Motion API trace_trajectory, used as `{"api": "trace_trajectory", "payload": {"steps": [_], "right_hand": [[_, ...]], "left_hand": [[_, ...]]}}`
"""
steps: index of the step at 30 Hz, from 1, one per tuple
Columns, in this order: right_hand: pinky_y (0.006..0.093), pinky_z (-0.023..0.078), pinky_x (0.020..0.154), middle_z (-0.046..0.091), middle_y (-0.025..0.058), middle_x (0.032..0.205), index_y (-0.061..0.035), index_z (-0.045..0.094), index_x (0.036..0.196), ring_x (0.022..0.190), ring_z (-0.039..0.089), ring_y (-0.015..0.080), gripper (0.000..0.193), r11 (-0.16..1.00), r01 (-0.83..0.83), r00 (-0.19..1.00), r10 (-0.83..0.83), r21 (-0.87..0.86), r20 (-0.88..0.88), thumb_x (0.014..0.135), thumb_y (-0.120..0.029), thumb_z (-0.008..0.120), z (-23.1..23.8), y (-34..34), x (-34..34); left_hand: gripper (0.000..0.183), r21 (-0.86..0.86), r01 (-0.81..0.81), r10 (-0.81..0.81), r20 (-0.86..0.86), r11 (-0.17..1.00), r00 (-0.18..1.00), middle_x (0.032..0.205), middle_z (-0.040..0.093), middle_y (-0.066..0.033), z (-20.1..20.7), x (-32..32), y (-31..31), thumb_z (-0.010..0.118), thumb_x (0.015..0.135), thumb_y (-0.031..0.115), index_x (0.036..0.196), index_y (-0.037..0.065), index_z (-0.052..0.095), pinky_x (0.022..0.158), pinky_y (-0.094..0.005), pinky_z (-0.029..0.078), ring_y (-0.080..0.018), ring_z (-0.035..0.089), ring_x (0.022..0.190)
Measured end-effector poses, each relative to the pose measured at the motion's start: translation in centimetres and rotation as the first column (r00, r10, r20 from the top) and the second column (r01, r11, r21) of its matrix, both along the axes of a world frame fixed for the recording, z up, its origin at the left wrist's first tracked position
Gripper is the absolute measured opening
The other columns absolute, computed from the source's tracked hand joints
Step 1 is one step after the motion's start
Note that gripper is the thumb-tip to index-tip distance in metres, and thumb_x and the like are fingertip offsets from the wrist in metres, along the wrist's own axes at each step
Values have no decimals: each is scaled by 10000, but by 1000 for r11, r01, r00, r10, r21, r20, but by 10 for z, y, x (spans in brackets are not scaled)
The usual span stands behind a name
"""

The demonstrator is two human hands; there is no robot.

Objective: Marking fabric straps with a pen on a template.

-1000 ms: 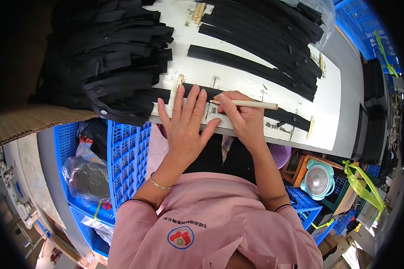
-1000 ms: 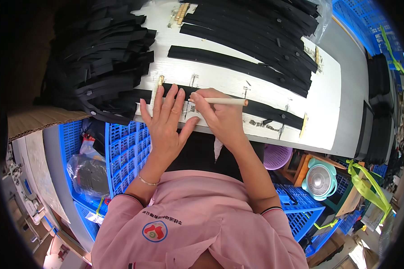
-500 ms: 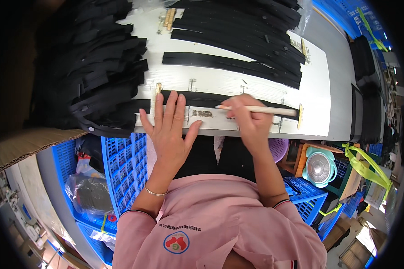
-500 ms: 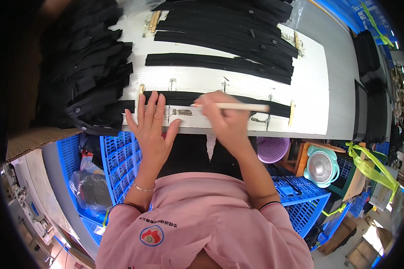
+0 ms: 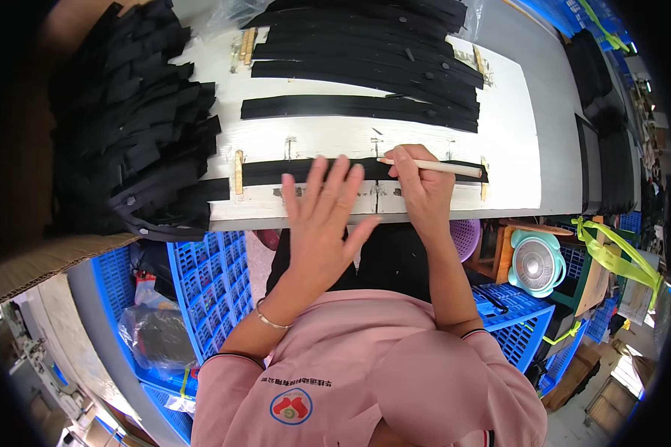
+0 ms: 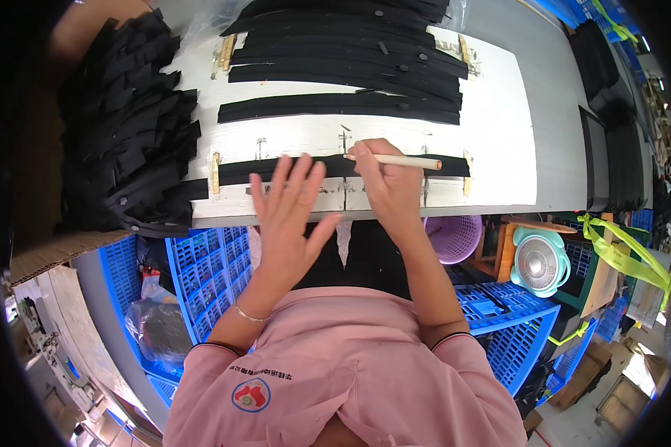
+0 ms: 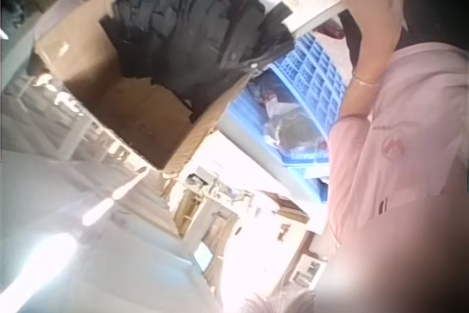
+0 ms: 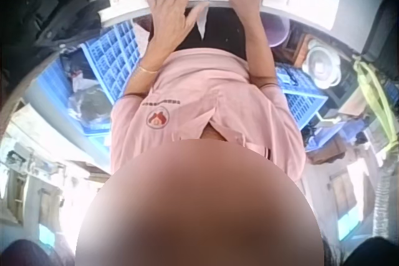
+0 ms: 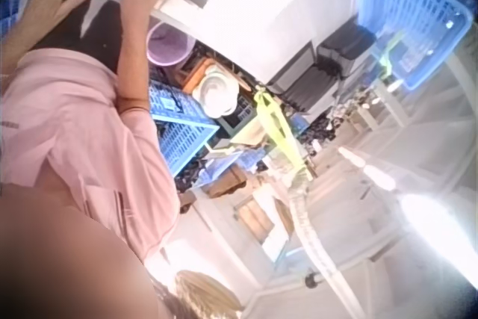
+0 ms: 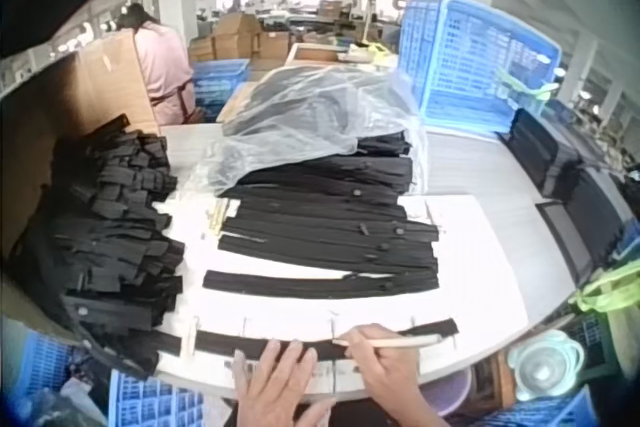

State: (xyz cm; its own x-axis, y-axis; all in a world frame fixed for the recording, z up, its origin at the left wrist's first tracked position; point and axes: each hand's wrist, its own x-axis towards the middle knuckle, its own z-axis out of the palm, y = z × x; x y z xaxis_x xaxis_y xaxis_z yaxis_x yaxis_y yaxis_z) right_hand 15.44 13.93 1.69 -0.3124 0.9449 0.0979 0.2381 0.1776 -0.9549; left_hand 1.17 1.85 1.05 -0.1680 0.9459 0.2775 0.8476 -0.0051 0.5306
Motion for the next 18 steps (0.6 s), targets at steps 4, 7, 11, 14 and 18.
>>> {"api": "trace_trajectory", "payload": {"steps": [4,7,11,14,18], "right_hand": [[239,453,621,670,43,770,21,727,981,693,592,78,211,1000,-4,1000,4,-4,-7,1020,-155,618,0,0,-1],[228,450,631,675,43,781,19,735,999,703,589,75,213,1000,-15,1000,15,10,11,1030,-155,617,-2,1,1],[255,463,633,699,73,823,29,719,979,709,607,98,201,998,-35,999,35,47,0,1018,-139,616,-6,2,0],[268,472,622,703,84,792,37,717,963,676,613,111,197,993,10,1000,-9,118,-9,1009,-129,622,-8,2,-3],[233,431,578,644,28,685,36,737,920,631,571,76,223,1000,-15,1000,15,17,5,1016,-136,631,-4,-1,5]], "left_hand": [[628,-22,42,-41,19,999,999,1557,505,-104,-4,13,9,729,938,328,1488,87,545,1238,-590,100,-327,371,1500],[582,-21,17,-17,-4,1000,1000,1524,536,-102,-3,16,12,723,942,336,1444,75,585,1229,-603,122,-324,396,1480],[558,-23,1,-1,-18,1000,1000,1508,548,-96,-2,16,12,719,943,336,1417,65,604,1222,-620,135,-325,412,1467],[550,-20,0,-1,-29,1000,1000,1507,549,-93,-3,17,13,723,939,328,1412,69,609,1219,-623,142,-323,414,1466],[550,-14,1,-1,-37,1000,999,1505,551,-92,-5,16,12,729,934,323,1409,71,612,1215,-626,148,-322,416,1464]]}}
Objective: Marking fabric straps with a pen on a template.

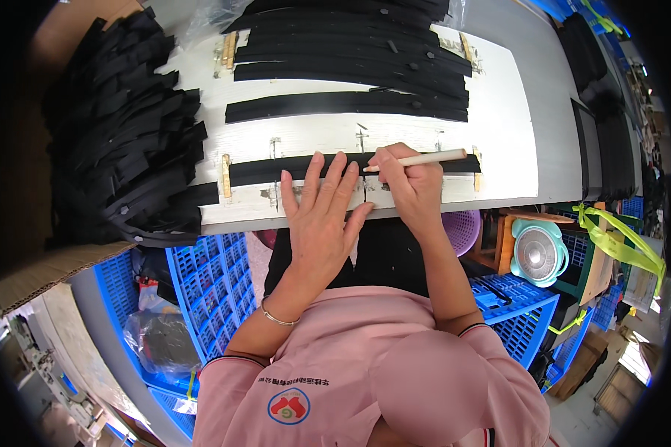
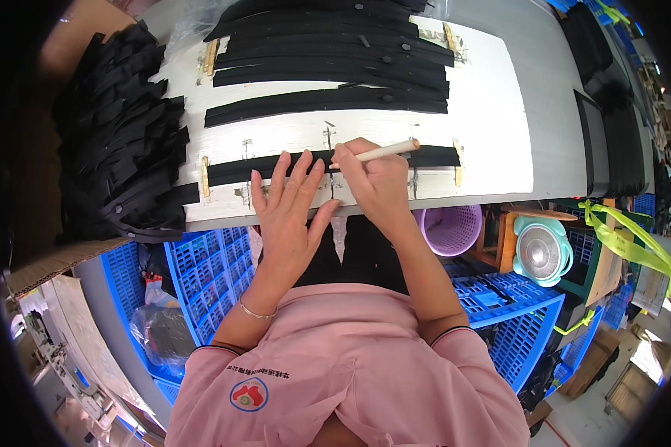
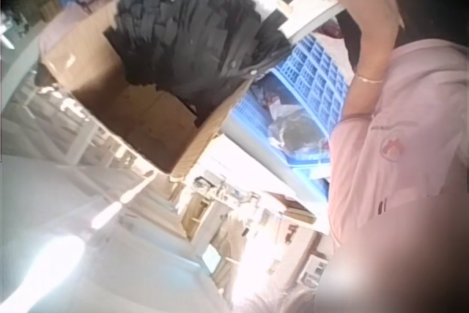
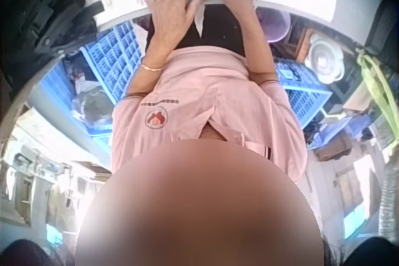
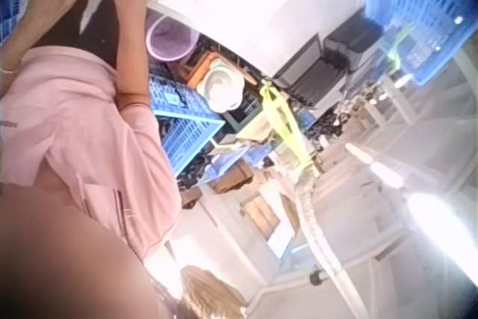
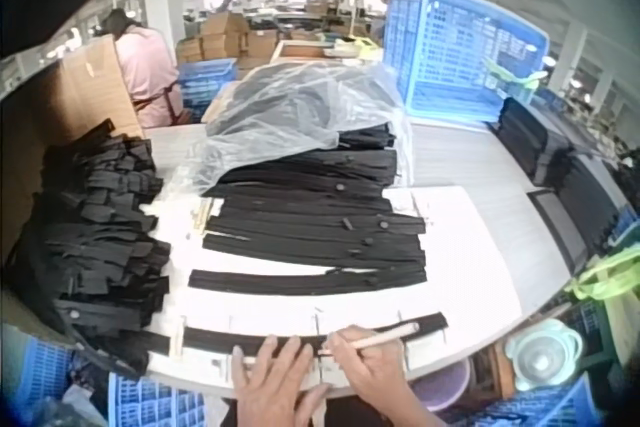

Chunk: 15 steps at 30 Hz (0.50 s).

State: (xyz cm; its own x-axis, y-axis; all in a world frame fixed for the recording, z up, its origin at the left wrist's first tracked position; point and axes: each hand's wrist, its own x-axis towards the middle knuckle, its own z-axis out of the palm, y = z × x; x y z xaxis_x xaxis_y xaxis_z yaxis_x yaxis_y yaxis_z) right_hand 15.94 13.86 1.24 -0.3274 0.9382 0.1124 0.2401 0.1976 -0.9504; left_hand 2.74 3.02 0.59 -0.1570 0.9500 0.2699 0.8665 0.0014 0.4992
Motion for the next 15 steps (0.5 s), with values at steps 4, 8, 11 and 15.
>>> {"api": "trace_trajectory", "payload": {"steps": [4,8,11,15], "right_hand": [[236,420,552,634,34,646,37,733,868,590,557,72,224,992,-87,996,87,87,1,1000,-113,633,2,2,1],[238,442,566,669,56,681,44,724,862,612,581,74,221,989,-106,994,106,105,2,999,-102,629,0,1,1],[242,458,579,691,65,716,51,715,861,631,595,74,223,983,-136,990,131,121,52,1001,-98,627,-4,3,4],[242,458,583,696,54,733,51,705,855,642,599,81,224,989,-145,989,145,22,-27,1000,-101,627,-2,3,8]], "left_hand": [[546,13,1,-1,-11,1000,1000,1499,556,-92,-1,1,1,733,931,316,1405,71,615,1214,-625,151,-322,421,1460],[541,11,-3,3,-15,1000,1000,1497,560,-93,0,2,2,737,930,312,1402,74,620,1216,-621,149,-321,417,1465],[535,2,-5,5,-21,1000,1000,1497,563,-93,-1,3,2,742,926,310,1395,80,627,1220,-619,140,-322,409,1474],[539,10,-10,10,-35,1000,999,1492,570,-91,-3,4,3,762,912,302,1390,88,633,1228,-608,126,-324,410,1476]]}}
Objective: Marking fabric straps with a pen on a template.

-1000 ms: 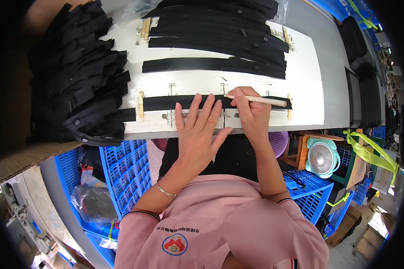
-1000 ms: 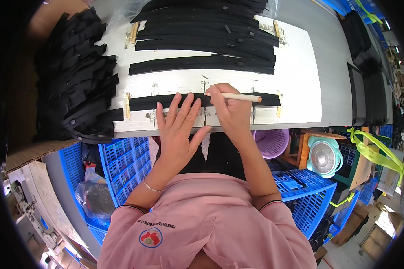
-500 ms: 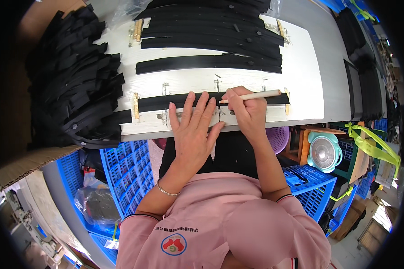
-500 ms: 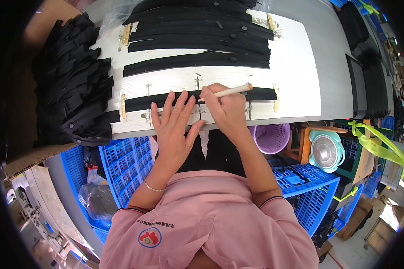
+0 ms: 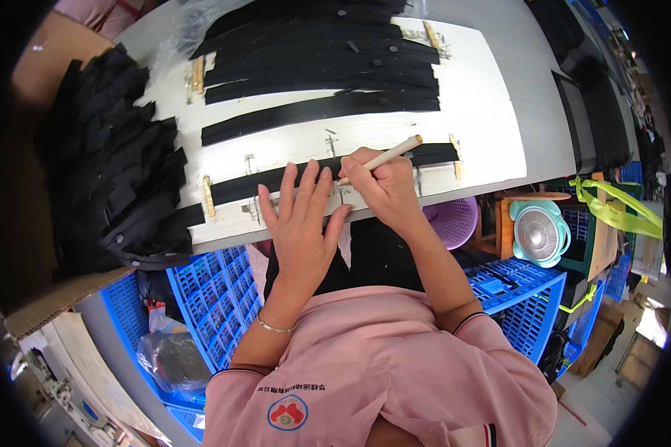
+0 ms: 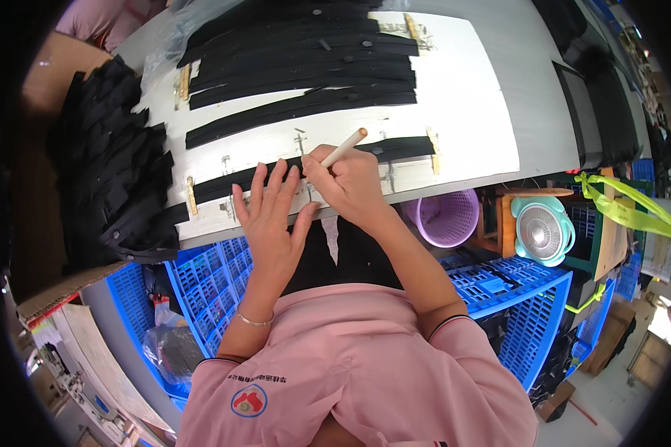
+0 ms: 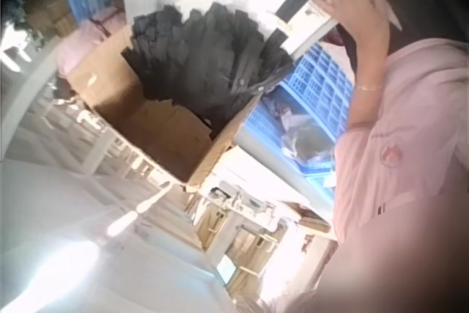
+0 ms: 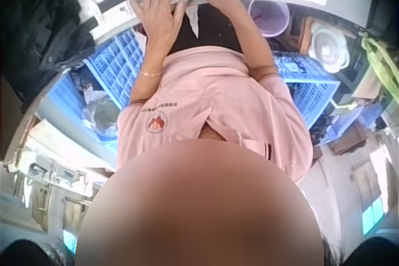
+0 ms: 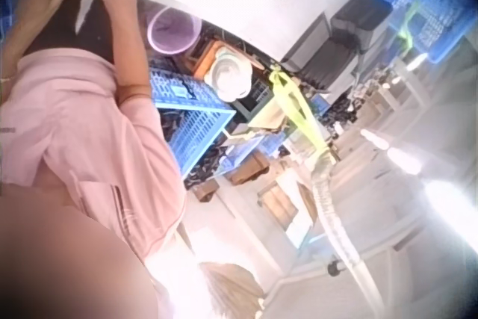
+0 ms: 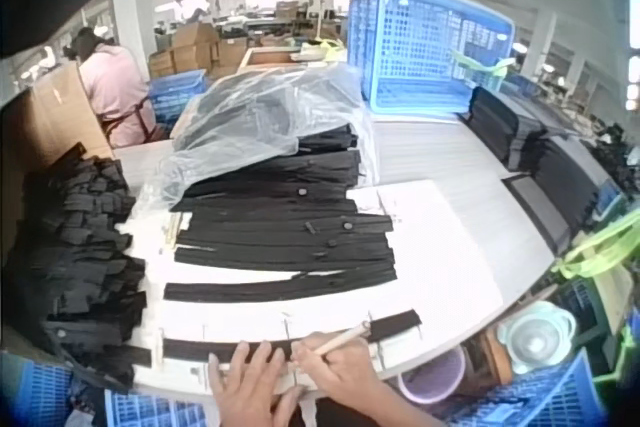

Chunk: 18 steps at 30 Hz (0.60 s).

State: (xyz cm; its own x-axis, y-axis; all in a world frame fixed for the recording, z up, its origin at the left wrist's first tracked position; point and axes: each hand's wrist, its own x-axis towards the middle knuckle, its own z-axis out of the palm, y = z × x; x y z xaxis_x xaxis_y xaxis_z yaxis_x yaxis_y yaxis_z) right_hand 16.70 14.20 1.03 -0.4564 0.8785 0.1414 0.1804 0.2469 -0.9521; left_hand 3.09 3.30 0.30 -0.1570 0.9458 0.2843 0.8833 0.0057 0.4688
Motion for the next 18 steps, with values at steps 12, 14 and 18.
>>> {"api": "trace_trajectory", "payload": {"steps": [12,14,18], "right_hand": [[239,428,624,660,42,752,33,747,913,667,548,73,251,910,379,924,-381,-168,24,1008,-160,617,12,29,93],[241,436,641,659,39,750,31,748,922,684,560,75,247,922,351,931,-362,-163,-41,1013,-155,614,10,24,93],[243,440,644,661,42,747,27,748,924,683,568,82,244,929,340,934,-351,-146,-62,1016,-153,611,7,26,90]], "left_hand": [[546,-58,27,-26,18,998,999,1531,536,-108,5,0,0,755,931,263,1426,90,605,1235,-605,95,-351,381,1490],[518,-61,22,-20,31,998,999,1527,537,-113,8,3,1,748,935,241,1410,83,615,1233,-608,99,-356,385,1486],[437,61,40,-47,114,997,992,1465,588,-119,16,29,25,752,920,191,1330,66,667,1226,-587,172,-352,443,1442]]}}
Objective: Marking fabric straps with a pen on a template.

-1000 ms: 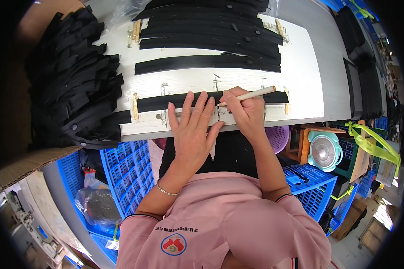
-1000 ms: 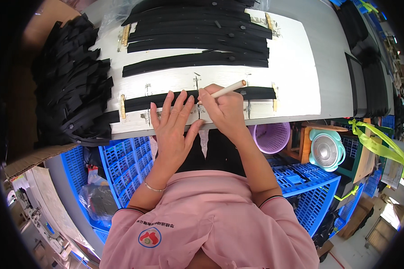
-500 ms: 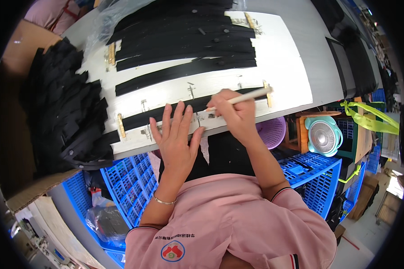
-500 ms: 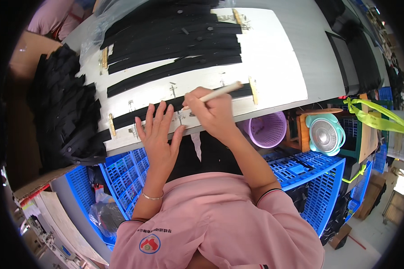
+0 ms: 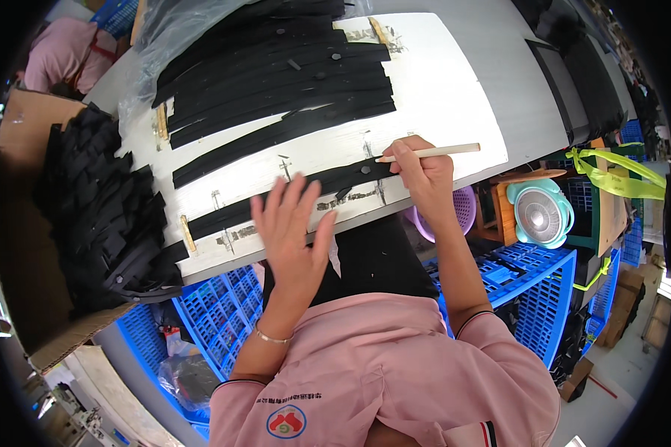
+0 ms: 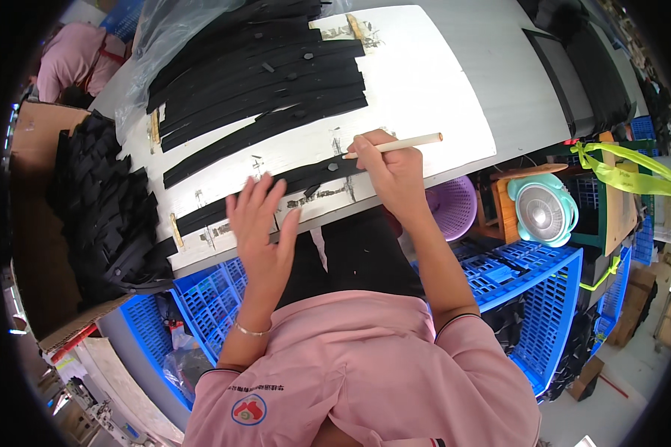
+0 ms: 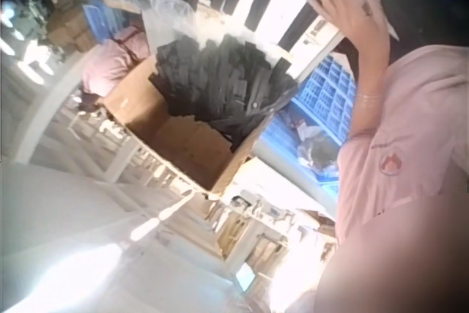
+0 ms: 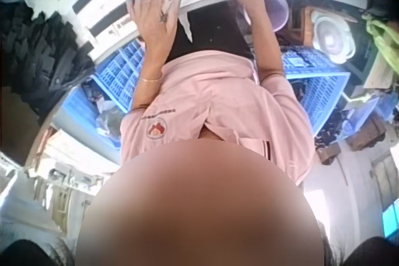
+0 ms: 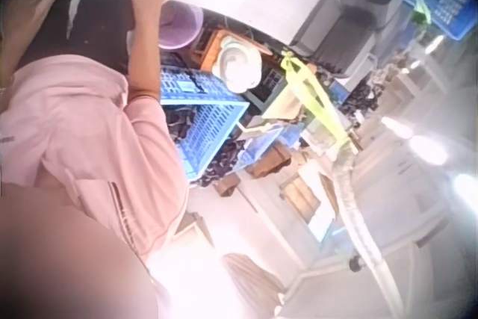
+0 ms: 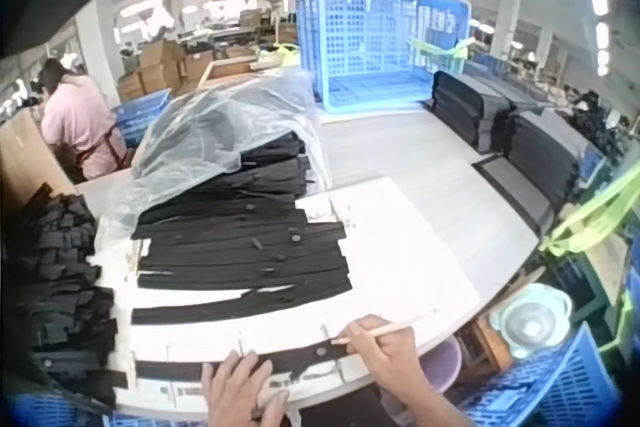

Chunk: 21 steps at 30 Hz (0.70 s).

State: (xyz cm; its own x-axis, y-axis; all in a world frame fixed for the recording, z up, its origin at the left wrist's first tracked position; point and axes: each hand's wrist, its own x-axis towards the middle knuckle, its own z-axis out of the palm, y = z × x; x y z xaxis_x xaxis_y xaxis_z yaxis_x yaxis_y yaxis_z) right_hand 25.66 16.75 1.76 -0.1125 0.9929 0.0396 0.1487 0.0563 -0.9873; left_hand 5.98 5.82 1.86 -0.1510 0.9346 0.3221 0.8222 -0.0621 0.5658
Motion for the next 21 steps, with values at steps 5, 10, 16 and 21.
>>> {"api": "trace_trajectory", "payload": {"steps": [5,10,16,21], "right_hand": [[254,460,646,667,42,748,19,742,954,706,592,90,214,999,-38,999,38,10,28,1014,-146,620,-3,1,0],[250,461,630,703,48,819,16,739,979,712,615,98,198,994,-77,997,74,80,28,1019,-146,633,-12,4,1],[292,502,658,734,89,857,30,720,968,734,669,161,202,984,-110,988,93,142,122,1004,-151,641,-15,5,0],[303,506,650,733,102,834,28,721,951,716,680,172,218,982,-92,992,75,165,105,1002,-165,635,-13,3,4]], "left_hand": [[274,126,122,-133,80,984,988,1240,688,-90,-6,32,45,788,865,127,1126,58,738,1154,-531,340,-294,582,1233],[195,149,103,-114,66,983,991,1128,670,-73,-13,43,58,783,827,81,1010,58,722,1060,-499,401,-294,594,1071],[191,127,99,-107,55,987,993,1125,666,-72,-11,44,60,784,816,78,995,62,720,1019,-470,408,-302,585,1064],[186,121,89,-98,67,989,993,1127,668,-71,-12,44,59,785,816,82,989,63,721,1018,-459,406,-304,582,1078]]}}
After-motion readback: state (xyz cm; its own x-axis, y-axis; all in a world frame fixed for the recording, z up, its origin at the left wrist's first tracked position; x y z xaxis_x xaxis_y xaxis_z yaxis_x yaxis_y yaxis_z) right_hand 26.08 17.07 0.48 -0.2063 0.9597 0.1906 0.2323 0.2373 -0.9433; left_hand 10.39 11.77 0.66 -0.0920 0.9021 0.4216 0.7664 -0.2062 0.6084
